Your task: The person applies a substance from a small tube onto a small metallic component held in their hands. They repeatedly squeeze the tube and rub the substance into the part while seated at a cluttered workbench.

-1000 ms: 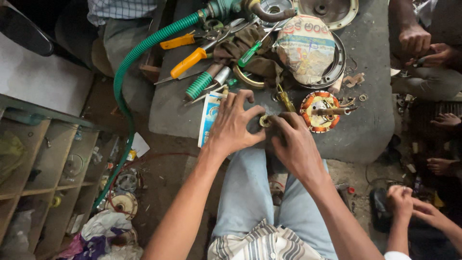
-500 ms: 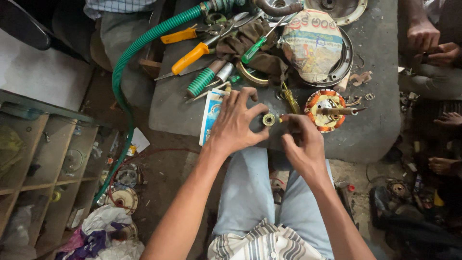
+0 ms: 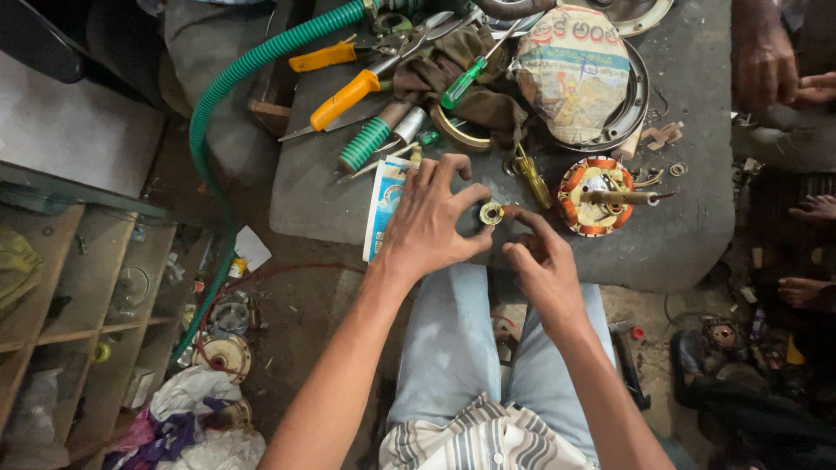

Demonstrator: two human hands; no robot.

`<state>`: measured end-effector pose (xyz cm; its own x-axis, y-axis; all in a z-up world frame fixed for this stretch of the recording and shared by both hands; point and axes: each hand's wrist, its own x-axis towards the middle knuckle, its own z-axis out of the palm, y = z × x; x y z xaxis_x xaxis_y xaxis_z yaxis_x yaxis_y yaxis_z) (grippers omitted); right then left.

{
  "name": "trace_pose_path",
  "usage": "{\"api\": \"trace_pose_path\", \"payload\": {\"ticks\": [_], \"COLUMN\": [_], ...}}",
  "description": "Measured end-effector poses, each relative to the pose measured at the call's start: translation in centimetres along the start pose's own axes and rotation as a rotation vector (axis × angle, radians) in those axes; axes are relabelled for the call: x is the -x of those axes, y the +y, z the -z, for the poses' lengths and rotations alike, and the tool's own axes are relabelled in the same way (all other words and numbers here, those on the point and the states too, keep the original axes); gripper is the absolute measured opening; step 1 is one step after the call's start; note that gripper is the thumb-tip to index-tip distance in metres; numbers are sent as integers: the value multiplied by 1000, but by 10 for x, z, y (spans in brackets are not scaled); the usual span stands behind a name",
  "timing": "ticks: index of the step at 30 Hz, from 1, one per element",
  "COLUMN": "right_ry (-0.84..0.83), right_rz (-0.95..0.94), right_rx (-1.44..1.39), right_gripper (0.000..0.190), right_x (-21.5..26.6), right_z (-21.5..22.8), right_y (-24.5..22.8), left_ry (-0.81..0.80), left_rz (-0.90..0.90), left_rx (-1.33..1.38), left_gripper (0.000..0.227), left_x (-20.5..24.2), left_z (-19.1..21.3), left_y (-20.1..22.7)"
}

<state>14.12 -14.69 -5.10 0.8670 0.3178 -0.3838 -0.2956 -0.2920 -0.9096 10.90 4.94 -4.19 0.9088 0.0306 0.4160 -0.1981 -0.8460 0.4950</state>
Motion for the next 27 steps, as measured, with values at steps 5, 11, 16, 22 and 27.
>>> {"api": "trace_pose_path", "payload": {"ticks": [5, 11, 16, 22, 27], "right_ry": [56, 97, 118, 140, 122], "right_rz": [230, 299, 360, 495, 541], "right_rx": [195, 355, 435, 671, 1022], "right_gripper": [52, 52, 54, 58, 59], "right_x": [-3, 0, 4, 12, 5], "right_z": [-4, -7, -13, -14, -6], "right_y": [9, 1, -10, -20, -32], "left_ry": [-47, -30, -23, -30, -15], "left_rz": [32, 17, 11, 16, 1], "left_rx": [35, 19, 14, 11, 27], "left_gripper": [48, 47, 45, 46, 44], "left_x": [0, 0, 0, 1, 0], "left_z": [1, 1, -1, 0, 0], "left_y": [0, 0, -1, -1, 0]}}
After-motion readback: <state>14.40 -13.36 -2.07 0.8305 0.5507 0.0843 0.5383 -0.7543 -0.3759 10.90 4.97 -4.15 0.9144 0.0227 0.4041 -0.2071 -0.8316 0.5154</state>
